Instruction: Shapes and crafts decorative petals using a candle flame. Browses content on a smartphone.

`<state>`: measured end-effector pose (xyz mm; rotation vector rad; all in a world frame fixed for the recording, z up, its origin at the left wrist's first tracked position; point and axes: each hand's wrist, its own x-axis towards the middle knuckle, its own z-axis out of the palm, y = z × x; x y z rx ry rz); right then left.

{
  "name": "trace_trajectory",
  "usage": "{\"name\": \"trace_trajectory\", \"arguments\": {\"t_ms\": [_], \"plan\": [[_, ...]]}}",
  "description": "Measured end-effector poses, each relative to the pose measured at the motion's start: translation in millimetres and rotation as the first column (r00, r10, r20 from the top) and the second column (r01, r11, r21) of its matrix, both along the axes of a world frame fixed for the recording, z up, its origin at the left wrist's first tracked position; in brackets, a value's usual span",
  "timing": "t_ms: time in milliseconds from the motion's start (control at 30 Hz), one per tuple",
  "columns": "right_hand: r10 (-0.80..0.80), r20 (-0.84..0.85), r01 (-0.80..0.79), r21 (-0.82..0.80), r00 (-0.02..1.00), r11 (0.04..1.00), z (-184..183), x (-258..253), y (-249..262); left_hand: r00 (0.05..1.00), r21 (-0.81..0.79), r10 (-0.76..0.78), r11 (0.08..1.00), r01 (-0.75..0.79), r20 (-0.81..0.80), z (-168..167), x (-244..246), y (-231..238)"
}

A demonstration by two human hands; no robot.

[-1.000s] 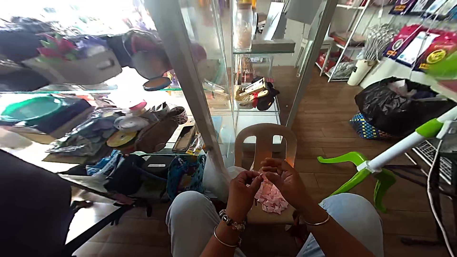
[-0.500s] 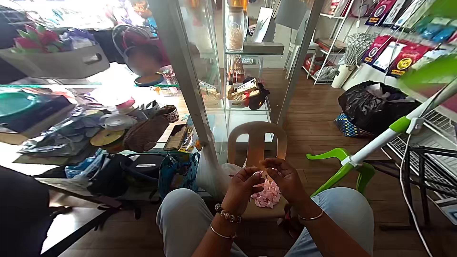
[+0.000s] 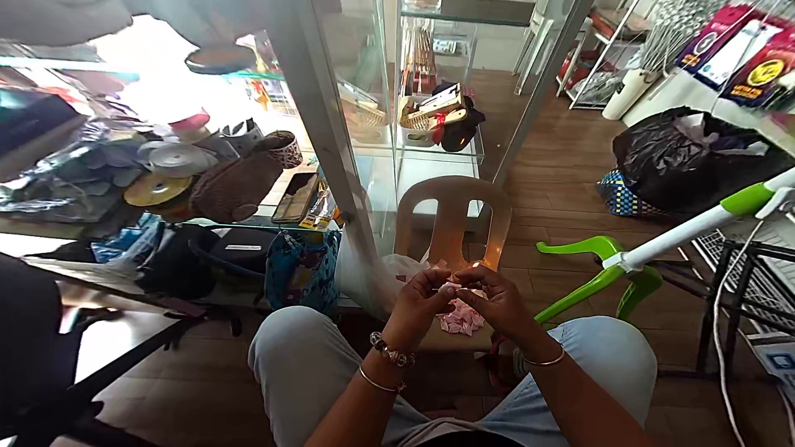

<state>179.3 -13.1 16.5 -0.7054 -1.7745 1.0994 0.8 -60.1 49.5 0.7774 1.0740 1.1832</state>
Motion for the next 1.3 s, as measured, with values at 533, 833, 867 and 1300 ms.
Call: {"name": "trace_trajectory", "arguments": {"t_ms": [533, 833, 867, 1300], "plan": [[0.15, 0.714, 0.309, -0.47, 0.684, 0.827, -83, 25, 48, 0.893, -0.015, 0.031, 0.999, -0.043, -0.45, -27, -41, 26], [0.072, 0.856, 0.079, -0.13, 0.512, 0.988, -104, -38, 22, 0.946, 0.156, 0.139, 0.983, -0.097, -0.291, -14, -62, 8], [0.118, 0.854, 0.015, -0.145, 0.506, 0.989, -112, -49, 13, 0.948, 0.168, 0.14, 0.981, -0.094, -0.286, -15, -64, 6], [0.277, 0.929, 0.004, -0.287, 0.243, 0.958, -117, -38, -39, -0.054, -0.586, -0.657, 0.629, 0.511, -0.752, -37, -44, 3]]}}
